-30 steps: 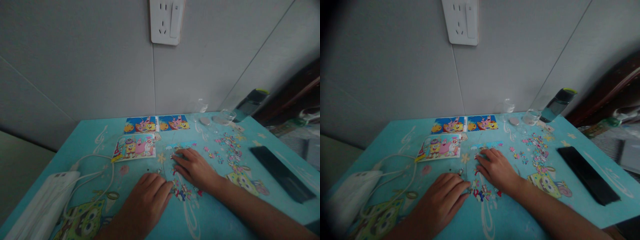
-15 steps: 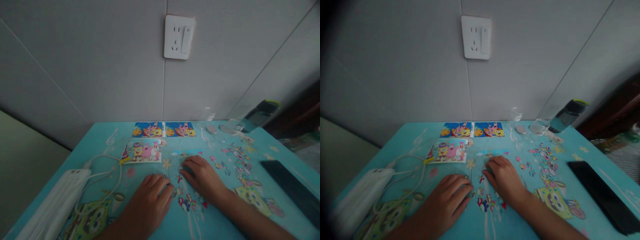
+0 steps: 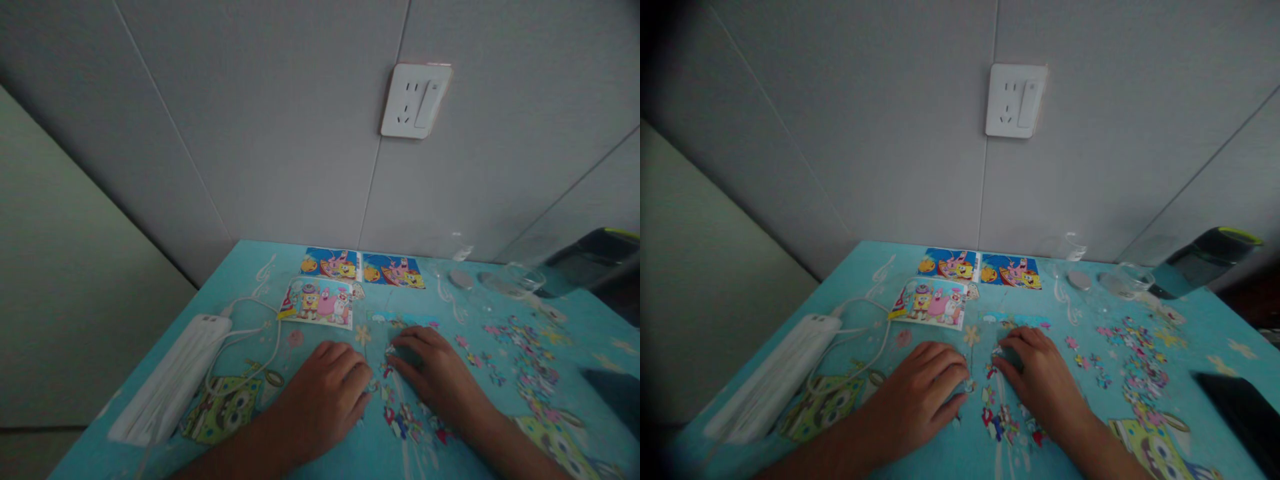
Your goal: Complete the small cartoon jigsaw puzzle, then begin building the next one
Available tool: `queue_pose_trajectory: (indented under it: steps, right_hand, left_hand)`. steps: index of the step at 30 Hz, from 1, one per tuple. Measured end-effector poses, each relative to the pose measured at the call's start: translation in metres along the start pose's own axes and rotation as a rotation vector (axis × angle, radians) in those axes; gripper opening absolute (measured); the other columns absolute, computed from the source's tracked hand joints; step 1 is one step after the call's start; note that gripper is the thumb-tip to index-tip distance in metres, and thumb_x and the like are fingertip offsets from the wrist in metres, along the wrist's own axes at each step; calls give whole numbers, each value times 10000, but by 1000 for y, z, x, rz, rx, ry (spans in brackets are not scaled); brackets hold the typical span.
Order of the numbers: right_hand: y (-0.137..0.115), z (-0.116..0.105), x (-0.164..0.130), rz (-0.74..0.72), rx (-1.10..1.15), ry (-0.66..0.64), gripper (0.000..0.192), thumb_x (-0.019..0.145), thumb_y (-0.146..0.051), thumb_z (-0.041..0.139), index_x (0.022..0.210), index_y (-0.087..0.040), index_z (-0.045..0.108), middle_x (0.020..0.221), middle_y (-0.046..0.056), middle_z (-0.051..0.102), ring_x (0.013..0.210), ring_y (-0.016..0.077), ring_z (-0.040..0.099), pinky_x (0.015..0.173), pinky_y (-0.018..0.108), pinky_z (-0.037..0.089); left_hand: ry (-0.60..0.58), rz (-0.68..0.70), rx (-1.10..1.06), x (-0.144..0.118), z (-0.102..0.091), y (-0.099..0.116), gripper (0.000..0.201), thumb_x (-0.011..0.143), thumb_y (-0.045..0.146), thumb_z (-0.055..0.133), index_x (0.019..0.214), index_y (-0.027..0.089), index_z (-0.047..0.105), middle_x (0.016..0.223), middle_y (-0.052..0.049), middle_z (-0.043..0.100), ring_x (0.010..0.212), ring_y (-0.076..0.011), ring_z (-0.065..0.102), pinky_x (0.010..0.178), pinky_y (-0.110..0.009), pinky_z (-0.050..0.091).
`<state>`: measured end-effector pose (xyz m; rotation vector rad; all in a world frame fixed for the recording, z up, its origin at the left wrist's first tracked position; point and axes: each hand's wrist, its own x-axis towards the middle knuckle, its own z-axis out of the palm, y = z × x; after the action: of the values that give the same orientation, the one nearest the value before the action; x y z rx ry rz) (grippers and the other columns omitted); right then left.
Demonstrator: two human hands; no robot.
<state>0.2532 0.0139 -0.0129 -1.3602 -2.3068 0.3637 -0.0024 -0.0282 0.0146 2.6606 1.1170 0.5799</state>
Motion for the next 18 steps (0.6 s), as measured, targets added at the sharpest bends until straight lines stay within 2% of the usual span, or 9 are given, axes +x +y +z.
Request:
queue_pose_trajectory:
  steps: [5,11,14,18]
  right_hand:
    - [2,-1,4,13,99,-18,164,865,-321,727,1005,-241,695,1048,70,682,990,247,640,906,427,506]
    - [-8,-1,2,83,164,-32,167,860,-255,726,1008,-229,653,956,43,679,905,213,630,834,372,506]
    - [-11,1,1,72,170,-25,149,875,-246,707,1014,-227,659,936,42,679,883,207,627,821,364,504]
    - [-13,2,1,-4,140,-7,178,912,-273,677,1083,-227,657,997,52,692,971,221,622,893,393,485]
  left_hand:
    - [84,-54,77,3,-6,-13,126,946,181,587,1068,202,612,1012,-36,644,977,-219,586,875,-411,493]
    - [193,-15,97,0,-5,-19,185,951,164,567,1127,204,608,1088,-57,638,1028,-232,592,904,-432,509]
    - [189,7,113,-1,-1,-20,200,951,157,558,1137,206,613,1093,-57,638,1035,-235,595,903,-437,517]
    - [187,15,127,-1,3,-26,203,956,170,565,1148,206,617,1109,-55,642,1024,-234,604,899,-451,529]
